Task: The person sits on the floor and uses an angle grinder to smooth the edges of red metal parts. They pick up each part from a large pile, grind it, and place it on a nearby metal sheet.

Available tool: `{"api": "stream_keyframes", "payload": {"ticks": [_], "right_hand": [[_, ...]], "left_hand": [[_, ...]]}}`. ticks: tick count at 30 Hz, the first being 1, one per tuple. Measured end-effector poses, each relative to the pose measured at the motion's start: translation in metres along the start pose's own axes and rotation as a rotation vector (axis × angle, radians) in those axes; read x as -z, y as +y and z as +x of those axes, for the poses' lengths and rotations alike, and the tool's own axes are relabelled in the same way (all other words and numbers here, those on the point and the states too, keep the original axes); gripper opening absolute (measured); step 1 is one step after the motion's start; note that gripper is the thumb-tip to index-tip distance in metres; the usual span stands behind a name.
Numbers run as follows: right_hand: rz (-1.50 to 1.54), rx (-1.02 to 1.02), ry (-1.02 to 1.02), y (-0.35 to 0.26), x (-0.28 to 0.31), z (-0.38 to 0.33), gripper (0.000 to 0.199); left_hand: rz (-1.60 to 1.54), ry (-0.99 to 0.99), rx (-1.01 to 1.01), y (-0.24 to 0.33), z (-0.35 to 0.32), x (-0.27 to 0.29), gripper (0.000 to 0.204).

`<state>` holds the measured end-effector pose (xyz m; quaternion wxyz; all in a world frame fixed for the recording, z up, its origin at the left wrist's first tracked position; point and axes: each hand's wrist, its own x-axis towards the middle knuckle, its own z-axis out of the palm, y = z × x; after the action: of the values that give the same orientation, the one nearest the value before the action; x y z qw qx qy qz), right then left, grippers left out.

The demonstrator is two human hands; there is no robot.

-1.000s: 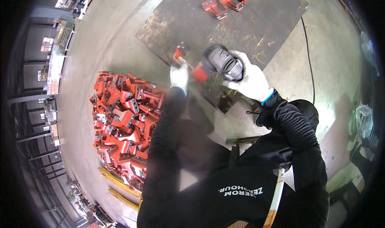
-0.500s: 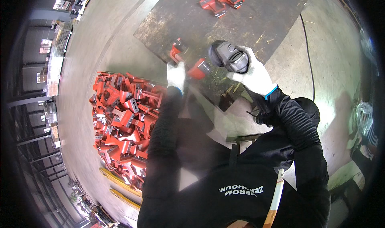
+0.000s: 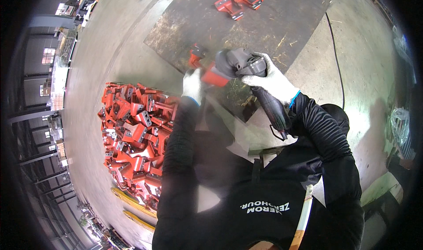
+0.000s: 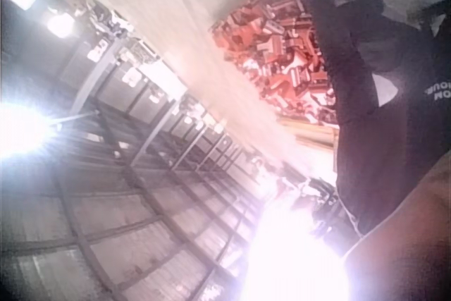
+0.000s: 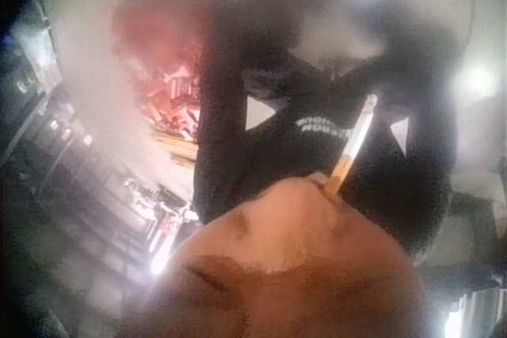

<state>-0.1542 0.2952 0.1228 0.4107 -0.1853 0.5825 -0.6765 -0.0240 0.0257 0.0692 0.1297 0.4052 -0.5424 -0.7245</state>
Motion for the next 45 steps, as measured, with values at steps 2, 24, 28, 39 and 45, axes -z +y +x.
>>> {"api": "stream_keyframes", "payload": {"ticks": [2,24,28,39,45], "right_hand": [[0.034,-0.019,-0.02,-0.003,-0.005,-0.001,0.09],[-0.443,0.168,0.199,0.001,-0.025,0.006,0.096],[-0.497,0.23,0.234,-0.003,-0.038,0.008,0.098],[-0.597,0.13,0.237,-0.007,-0.039,0.005,0.098],[-0.595,0.114,0.23,-0.002,-0.032,0.004,0.097]], "left_hand": [[0.411,-0.132,-0.326,-0.035,0.033,0.048,0.042],[-0.337,0.041,0.209,-0.016,-0.002,-0.027,0.035],[-0.317,0.047,0.208,-0.01,-0.017,-0.044,0.037],[-0.327,0.086,0.243,-0.012,-0.011,-0.046,0.034],[-0.374,0.042,0.163,-0.027,0.0,-0.028,0.033]]}}
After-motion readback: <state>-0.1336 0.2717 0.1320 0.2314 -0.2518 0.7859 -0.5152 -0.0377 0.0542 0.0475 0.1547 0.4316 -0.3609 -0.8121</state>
